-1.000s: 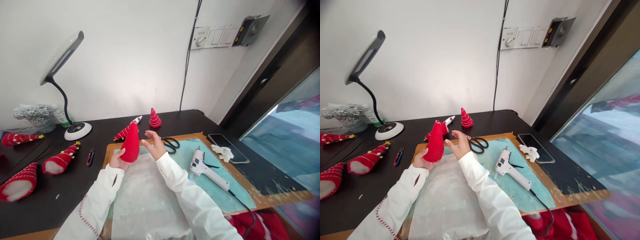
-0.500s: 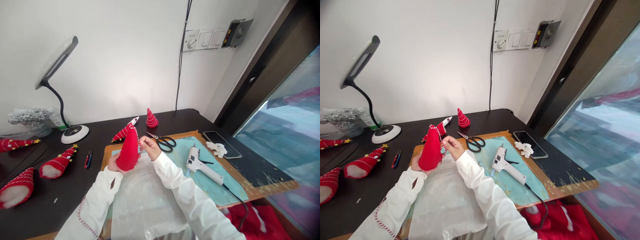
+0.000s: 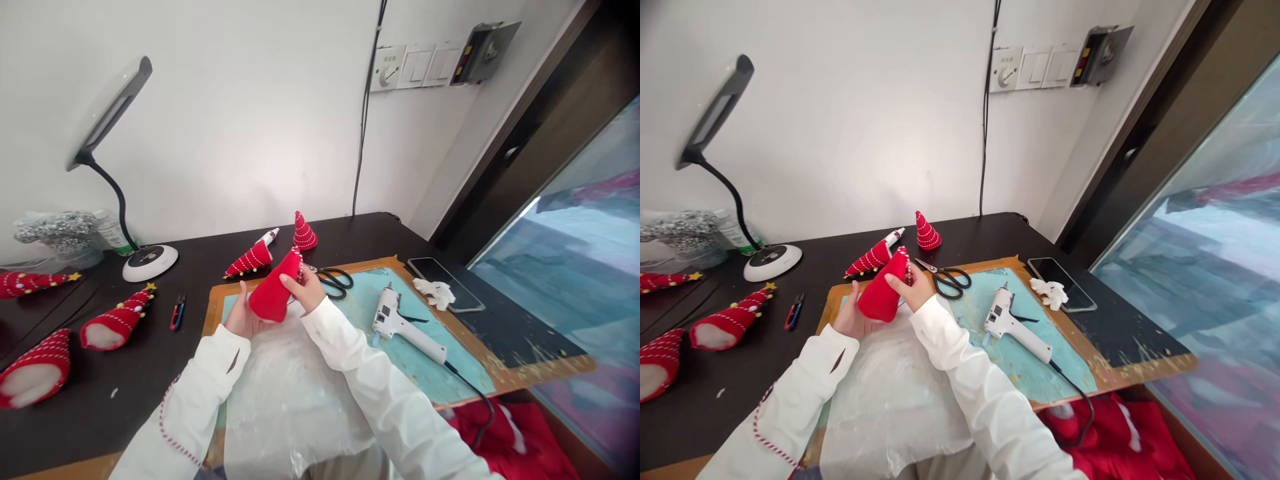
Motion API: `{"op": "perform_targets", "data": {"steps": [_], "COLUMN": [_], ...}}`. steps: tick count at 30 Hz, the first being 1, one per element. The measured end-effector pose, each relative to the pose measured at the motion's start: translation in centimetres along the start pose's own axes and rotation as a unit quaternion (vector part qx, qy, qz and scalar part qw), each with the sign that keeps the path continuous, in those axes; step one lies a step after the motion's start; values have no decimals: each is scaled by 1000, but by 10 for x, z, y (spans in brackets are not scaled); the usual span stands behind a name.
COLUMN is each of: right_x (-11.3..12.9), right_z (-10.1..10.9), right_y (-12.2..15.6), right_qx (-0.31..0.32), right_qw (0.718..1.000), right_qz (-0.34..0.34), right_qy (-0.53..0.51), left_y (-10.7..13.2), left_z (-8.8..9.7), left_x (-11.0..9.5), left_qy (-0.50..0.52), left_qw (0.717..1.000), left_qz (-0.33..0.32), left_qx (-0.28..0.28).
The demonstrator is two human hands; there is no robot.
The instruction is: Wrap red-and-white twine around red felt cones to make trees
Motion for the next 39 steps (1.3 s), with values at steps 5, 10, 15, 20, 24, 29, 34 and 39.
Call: {"op": "perform_targets", "data": {"steps": [5, 10, 15, 20, 24, 29, 34, 39], "right_x": [10, 17, 15, 12, 10, 19, 10, 0], "right_z": [23, 11, -2, -19, -22, -17, -19, -23], "right_y": [-1, 8, 12, 10, 8, 4, 4, 4], "right_qx": [-124, -109, -72, 31, 92, 87, 90, 94], "right_qw": [986, 975, 983, 996, 993, 996, 995, 995], "right_qz": [76, 103, 95, 54, -11, -10, -30, -33], "right_qy": [84, 162, 137, 66, 74, 23, 7, 19], "left_y": [21, 46, 50, 27, 7, 7, 11, 16], "left_z": [6, -5, -15, 15, 27, 29, 20, 9], "left_x": [-53, -75, -76, -55, -30, -26, -20, -20], "left_qy": [-198, -453, -416, -125, 95, 142, 172, 159], "left_qw": [911, 751, 783, 928, 972, 973, 974, 979], "left_qz": [-335, -405, -408, -301, -166, -123, -88, -101], "left_qx": [-138, -258, -218, -181, -134, -133, -114, -79]}}
Point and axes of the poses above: each hand's wrist, its own y-axis away from the middle knuckle, its own z-axis out of the back of the hand, x = y × z, the point moved 9 cm from there along -y, towards the middle knuckle
